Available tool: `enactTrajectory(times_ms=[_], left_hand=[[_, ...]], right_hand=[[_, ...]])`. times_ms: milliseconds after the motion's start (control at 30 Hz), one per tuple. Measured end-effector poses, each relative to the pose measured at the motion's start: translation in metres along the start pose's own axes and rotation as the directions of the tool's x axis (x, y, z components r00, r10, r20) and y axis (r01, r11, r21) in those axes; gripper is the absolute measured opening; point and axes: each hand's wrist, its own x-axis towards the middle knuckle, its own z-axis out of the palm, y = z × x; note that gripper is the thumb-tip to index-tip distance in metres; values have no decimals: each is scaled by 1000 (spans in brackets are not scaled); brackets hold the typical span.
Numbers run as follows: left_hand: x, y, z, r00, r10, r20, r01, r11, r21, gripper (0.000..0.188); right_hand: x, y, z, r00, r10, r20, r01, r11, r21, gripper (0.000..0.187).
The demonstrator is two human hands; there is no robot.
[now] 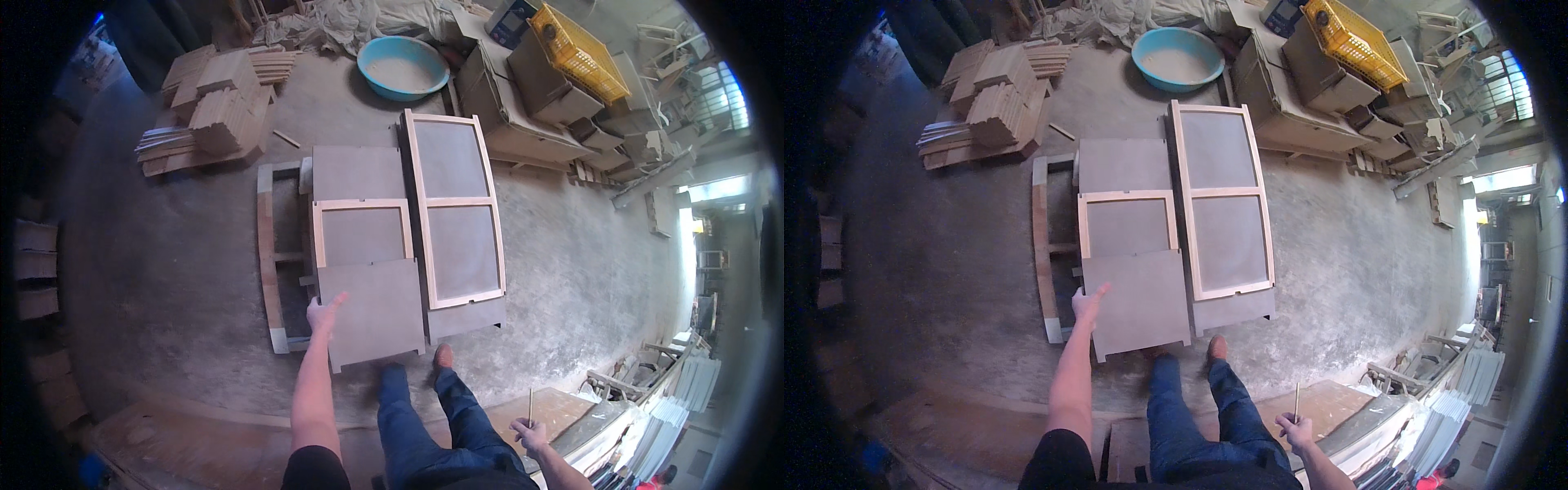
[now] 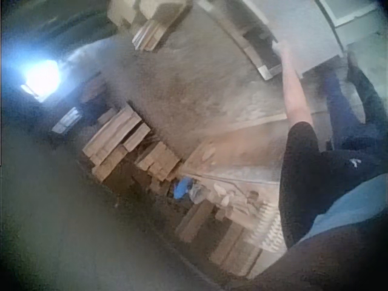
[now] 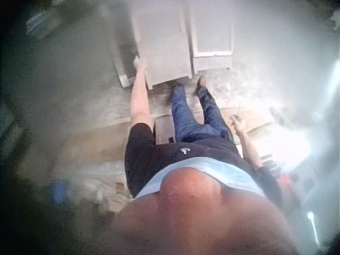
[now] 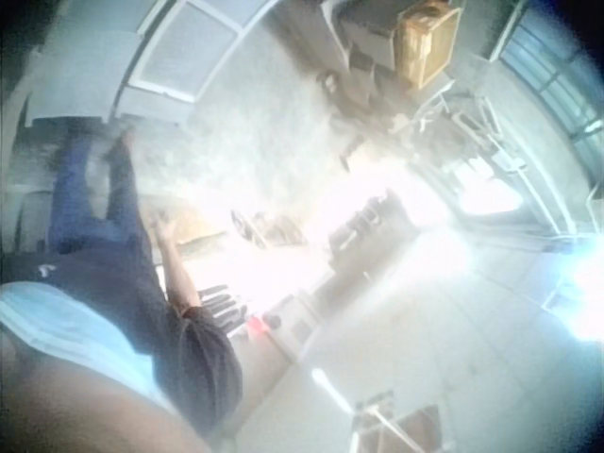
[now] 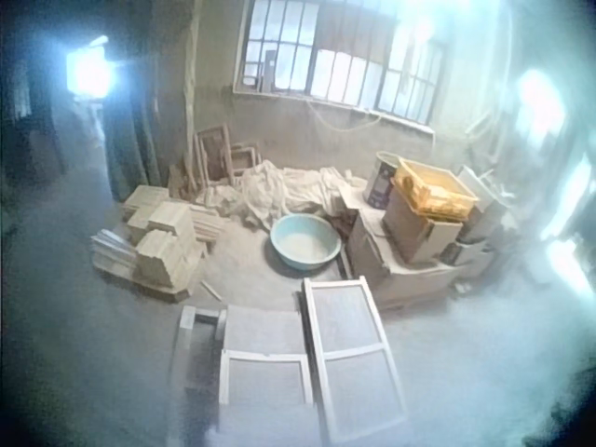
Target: The person repeatedly picks up rectangular panels, inserts a thin metal rod into a slot on the panel, and places the panel on a growing stack. The person handles the panels one at a time and uses a small metal rod as a tool.
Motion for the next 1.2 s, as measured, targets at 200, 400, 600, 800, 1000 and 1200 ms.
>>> enactTrajectory(times_ms=[200,400,600,800,1000,1200], left_hand=[[-14,2,4,971,240,0,-220,889,403,89],[-25,-43,-6,993,117,-15,-108,956,272,105],[-98,-67,5,894,-437,102,443,824,-352,103],[-89,-103,19,980,-198,-10,194,970,-147,79],[-93,-87,16,998,-60,-1,60,998,25,81],[-77,-86,9,988,152,-23,-146,973,178,89]], right_hand=[[5,-10,23,998,-45,38,44,999,9,38],[10,-44,37,991,-70,111,75,996,-41,44],[16,-46,40,982,-78,171,98,989,-114,44],[20,-39,41,976,-58,211,95,981,-171,47],[21,-32,45,963,-71,259,130,967,-217,45],[17,-40,51,962,-77,262,139,964,-226,42]])
